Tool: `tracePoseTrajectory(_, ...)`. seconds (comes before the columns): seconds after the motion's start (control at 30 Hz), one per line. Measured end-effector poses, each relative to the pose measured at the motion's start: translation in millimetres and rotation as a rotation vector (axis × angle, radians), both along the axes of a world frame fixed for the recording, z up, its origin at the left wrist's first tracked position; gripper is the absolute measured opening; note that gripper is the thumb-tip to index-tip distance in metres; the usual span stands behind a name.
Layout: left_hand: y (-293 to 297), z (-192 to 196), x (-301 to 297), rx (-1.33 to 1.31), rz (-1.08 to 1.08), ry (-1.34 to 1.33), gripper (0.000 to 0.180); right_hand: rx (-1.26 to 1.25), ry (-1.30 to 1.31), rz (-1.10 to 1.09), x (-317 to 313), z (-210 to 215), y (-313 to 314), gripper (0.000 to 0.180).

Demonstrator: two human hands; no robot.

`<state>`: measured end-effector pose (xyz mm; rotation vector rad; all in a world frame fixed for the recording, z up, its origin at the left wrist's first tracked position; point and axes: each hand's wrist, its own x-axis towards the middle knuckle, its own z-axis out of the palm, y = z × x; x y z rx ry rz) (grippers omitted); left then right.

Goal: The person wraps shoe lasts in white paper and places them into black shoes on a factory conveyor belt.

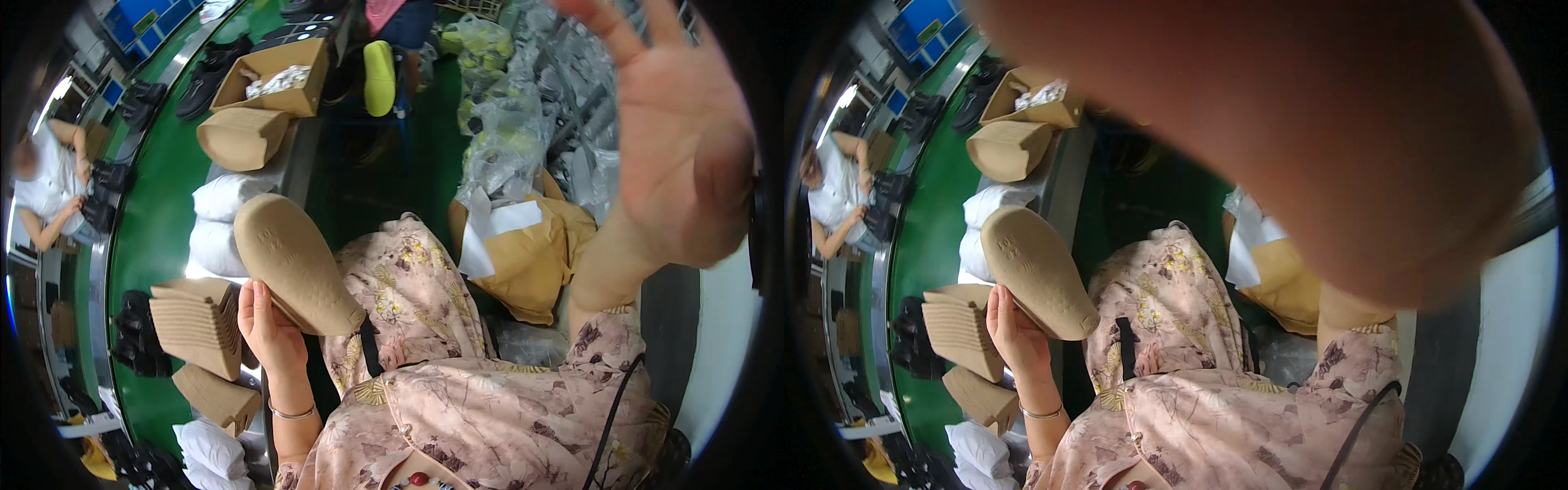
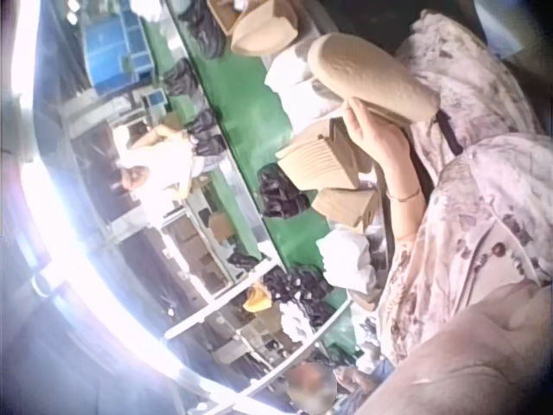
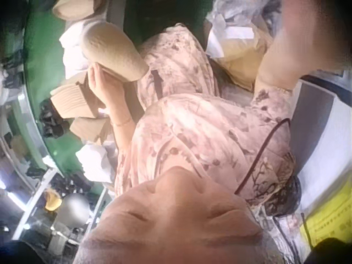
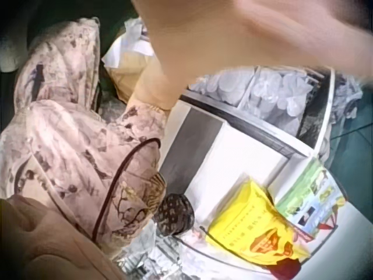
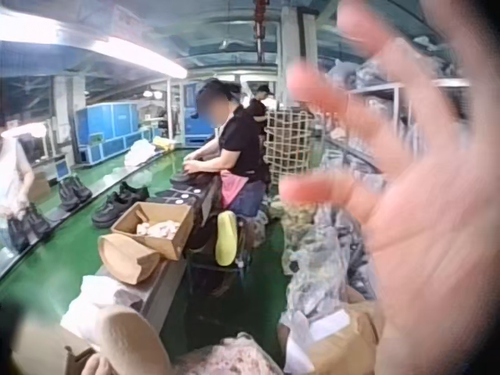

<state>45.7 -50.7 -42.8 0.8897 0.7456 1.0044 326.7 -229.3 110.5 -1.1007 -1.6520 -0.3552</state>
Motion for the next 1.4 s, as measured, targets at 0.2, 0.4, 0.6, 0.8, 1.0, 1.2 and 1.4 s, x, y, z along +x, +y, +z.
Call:
tracePoseTrajectory(0.2, -4.4, -13.6, 22.0, 0.008, -0.088, 0.109, 0.013, -0.194, -0.016, -0.252, 16.7, -25.3, -68.6, 0.082)
tracePoseTrajectory(0.4, -7.3, -28.8, 36.3, -0.016, -0.095, 0.263, 0.022, -0.344, 0.063, -0.439, 28.4, -67.2, -93.4, 0.081)
tracePoseTrajectory(0.6, -26.0, -10.2, 29.0, -0.001, -0.034, 0.207, 0.027, -0.393, 0.108, -0.433, 33.6, -76.9, -86.0, 0.080)
tracePoseTrajectory(0.8, -19.6, -39.1, 52.5, -0.023, -0.151, 0.298, 0.028, -0.307, -0.014, -0.452, 40.2, -41.8, -95.9, 0.079)
tracePoseTrajectory(1.0, -19.0, -36.2, 58.5, 0.036, -0.186, 0.295, 0.026, -0.036, -0.263, -0.215, 25.1, 35.1, -88.3, 0.077)
tracePoseTrajectory(1.2, -21.5, -56.8, 77.0, -0.032, -0.232, 0.240, 0.022, 0.178, 0.076, -0.141, 55.4, 23.6, -86.6, 0.076)
tracePoseTrajectory(1.4, -26.9, -76.8, 97.5, -0.008, -0.254, 0.344, 0.020, -0.352, 0.999, -0.706, 158.1, -331.5, -64.7, 0.033)
